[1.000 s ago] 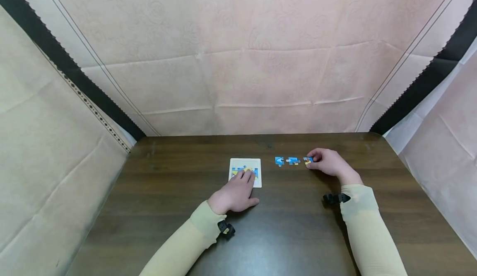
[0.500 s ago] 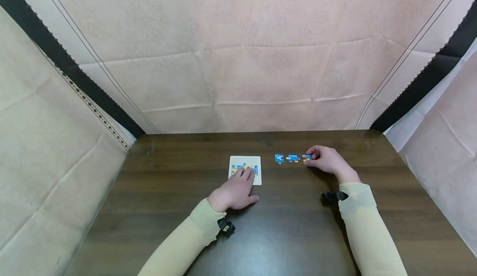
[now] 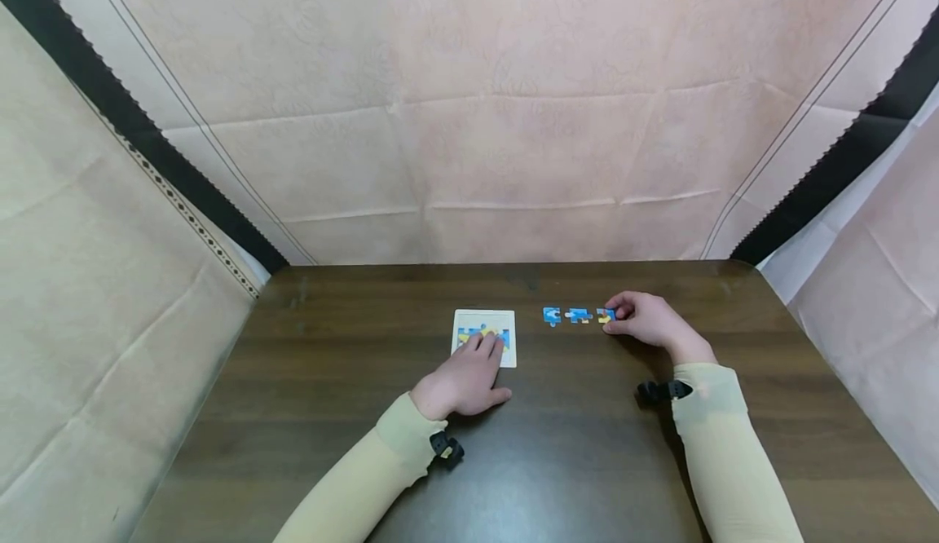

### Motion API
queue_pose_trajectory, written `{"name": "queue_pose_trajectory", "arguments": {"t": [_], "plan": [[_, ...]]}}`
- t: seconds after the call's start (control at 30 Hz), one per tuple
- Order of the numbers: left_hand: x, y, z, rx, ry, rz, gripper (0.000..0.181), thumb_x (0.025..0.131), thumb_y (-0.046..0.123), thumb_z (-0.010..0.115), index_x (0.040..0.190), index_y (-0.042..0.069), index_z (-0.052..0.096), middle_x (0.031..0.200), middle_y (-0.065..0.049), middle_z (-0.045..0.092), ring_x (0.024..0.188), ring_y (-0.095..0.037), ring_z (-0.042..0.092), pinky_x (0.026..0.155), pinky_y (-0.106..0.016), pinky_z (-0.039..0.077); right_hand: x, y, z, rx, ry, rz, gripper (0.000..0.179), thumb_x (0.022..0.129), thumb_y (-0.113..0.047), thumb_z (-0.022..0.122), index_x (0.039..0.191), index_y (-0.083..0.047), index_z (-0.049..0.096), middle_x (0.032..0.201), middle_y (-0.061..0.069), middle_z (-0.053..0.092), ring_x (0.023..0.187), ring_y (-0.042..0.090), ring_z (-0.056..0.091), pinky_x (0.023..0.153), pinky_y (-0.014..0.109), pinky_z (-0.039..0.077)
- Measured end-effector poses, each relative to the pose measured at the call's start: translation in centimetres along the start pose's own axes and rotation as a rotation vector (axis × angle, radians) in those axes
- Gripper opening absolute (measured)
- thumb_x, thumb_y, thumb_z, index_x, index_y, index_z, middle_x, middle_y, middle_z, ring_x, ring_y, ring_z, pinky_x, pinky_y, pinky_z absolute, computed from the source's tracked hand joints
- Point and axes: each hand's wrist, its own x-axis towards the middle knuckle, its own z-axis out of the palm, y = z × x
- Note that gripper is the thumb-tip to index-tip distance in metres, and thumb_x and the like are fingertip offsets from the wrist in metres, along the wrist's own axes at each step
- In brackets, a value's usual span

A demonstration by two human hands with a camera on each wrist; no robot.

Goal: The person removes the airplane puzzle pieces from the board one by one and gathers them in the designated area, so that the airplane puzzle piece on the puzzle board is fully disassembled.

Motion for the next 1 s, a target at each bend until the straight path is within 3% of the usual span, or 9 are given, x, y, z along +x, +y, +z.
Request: {"name": "queue_pose_trajectory", "arguments": {"t": [1.0], "plan": [[-0.26,-0.39,-0.63,-0.065,-0.031,-0.008,0.085,0.108,0.05,0.06,0.168,-0.001,0.028,0.174,-0.019,0.024,0.16,-0.035,0.023,0.127,-0.046,0.027,0.15,0.09,-0.09,-0.007,-0.007,0.001,0.045,0.095,-0.028,0.084,0.13,-0.004,0.068,0.108,0.01,0.065,0.1,0.029,0.058,0.091,0.048,0.047]]}}
